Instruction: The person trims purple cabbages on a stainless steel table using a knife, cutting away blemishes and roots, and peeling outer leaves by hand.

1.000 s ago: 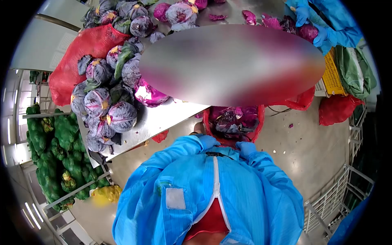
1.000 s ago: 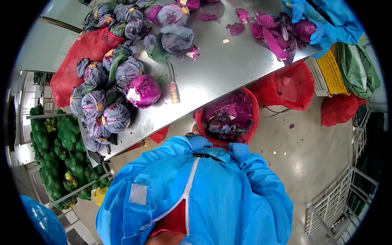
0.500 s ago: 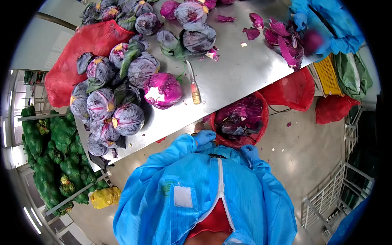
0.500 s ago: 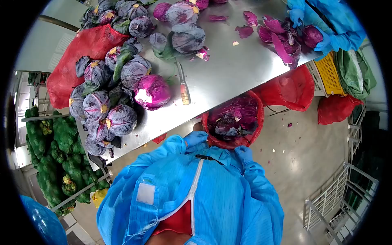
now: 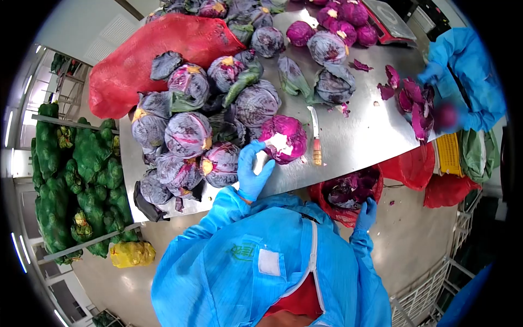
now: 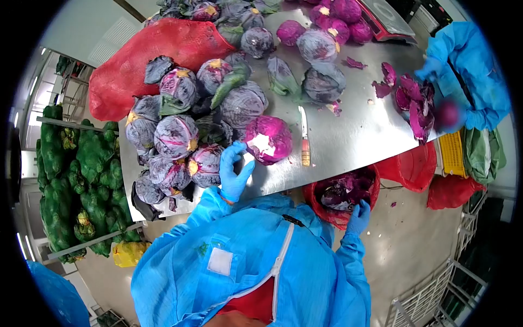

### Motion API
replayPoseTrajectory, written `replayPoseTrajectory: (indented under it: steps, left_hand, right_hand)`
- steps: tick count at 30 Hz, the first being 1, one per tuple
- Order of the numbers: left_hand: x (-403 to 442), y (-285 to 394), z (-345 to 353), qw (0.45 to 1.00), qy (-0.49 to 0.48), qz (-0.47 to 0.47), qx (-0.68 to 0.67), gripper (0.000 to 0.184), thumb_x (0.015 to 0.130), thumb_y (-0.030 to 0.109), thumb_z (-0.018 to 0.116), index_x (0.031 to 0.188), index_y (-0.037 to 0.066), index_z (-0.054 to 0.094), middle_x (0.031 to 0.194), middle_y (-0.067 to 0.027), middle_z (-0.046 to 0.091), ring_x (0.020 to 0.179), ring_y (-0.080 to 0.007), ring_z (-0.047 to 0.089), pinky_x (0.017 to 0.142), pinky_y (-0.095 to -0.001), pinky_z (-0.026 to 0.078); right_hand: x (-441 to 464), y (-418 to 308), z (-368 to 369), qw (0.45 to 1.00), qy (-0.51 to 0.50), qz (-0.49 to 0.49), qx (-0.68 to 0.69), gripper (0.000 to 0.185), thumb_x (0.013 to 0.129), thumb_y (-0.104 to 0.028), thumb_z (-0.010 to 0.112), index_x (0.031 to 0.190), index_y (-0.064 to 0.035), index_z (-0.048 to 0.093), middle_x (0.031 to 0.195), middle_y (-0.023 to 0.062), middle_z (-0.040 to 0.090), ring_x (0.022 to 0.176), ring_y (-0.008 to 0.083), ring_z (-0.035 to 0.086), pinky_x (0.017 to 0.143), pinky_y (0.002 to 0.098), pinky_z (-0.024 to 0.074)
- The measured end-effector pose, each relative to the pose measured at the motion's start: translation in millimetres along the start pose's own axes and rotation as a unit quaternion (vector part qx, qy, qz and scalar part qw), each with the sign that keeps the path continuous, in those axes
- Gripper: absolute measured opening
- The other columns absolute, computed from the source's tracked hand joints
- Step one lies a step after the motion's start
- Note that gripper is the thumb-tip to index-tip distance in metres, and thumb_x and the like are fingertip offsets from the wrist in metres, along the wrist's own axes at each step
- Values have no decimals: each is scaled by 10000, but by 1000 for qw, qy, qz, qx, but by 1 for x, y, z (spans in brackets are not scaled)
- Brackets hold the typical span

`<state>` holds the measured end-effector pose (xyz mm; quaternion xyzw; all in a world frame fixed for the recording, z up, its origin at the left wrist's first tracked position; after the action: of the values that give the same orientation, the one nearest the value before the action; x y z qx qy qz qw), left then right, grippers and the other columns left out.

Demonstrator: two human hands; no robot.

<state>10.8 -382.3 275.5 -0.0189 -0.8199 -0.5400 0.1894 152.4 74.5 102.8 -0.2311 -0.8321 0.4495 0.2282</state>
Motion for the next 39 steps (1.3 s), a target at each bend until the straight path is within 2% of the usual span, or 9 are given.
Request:
replayPoseTrajectory:
  steps: [2,4,8,15,22,28,32,36,39]
  left_hand:
    - [18,6,0,995,-22,-21,93,779,743,284,814,1380,32,441,1346,-211,437,1272,-344,441,1072,-422,354]
    - [23,-30,14,992,-29,-116,37,844,775,237,805,1458,42,349,1364,-171,434,1265,-274,458,1065,-368,370]
    - [33,-57,44,861,-3,-374,-345,756,836,171,771,1438,18,342,1368,-143,489,1192,-231,528,1045,-351,414]
    - [36,-35,40,897,-115,-376,-203,1138,700,309,880,1539,80,147,1427,-166,438,1263,-292,492,1015,-410,443]
    - [5,-39,32,836,-109,-521,-135,1024,730,497,815,1490,141,227,1450,-102,422,1291,-302,450,841,-525,501]
    - [33,-44,41,842,-32,-477,-248,908,808,341,792,1488,91,246,1385,-120,489,1237,-261,504,978,-434,460]
    - [34,-47,38,840,-43,-440,-315,888,775,228,830,1457,29,297,1312,-143,544,1184,-229,548,1014,-353,451]
    - [23,-55,31,883,-159,-338,-285,865,799,195,808,1468,66,275,1372,-121,469,1237,-222,485,1061,-358,401]
    - [21,-62,31,794,-141,-460,-371,931,756,218,844,1472,63,269,1368,-122,454,1253,-223,462,1075,-350,380]
  right_hand:
    - [23,-80,33,992,-98,79,7,300,903,-41,622,1202,-55,606,922,5,597,756,92,521,703,249,470]
    - [42,-120,76,992,-118,-31,23,306,879,-53,662,1183,-61,627,947,17,582,792,89,518,717,233,467]
    - [64,-178,149,956,-225,-165,-93,508,837,-280,709,1275,-75,553,1069,159,602,979,328,607,838,418,500]
    - [75,-187,224,898,-353,-138,-225,645,780,-399,719,1326,-139,493,1115,167,611,1000,352,632,788,478,525]
    - [95,-168,224,882,-445,-56,-146,371,745,-237,675,1048,-81,530,943,201,640,873,411,645,745,481,514]
    - [82,-167,202,916,-398,-22,51,352,734,-151,706,1002,-56,499,821,145,579,742,264,620,695,411,496]
    - [65,-176,216,889,-402,126,178,314,854,-300,715,1015,-81,557,770,18,561,580,85,528,433,259,433]
    - [54,-224,215,870,-417,180,193,406,841,-394,747,1000,-66,568,773,3,556,574,83,523,429,265,437]
    - [43,-222,216,883,-426,137,141,482,773,-399,808,1025,-59,576,845,-2,560,715,93,551,557,274,496]
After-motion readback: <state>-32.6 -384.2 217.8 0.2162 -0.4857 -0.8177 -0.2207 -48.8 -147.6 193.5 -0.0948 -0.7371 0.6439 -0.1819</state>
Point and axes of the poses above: each hand's wrist, its own x-axis towards the middle knuckle, its own z-axis out of the palm, y = z × x, the point moved 4 cm from there along x, towards the middle knuckle
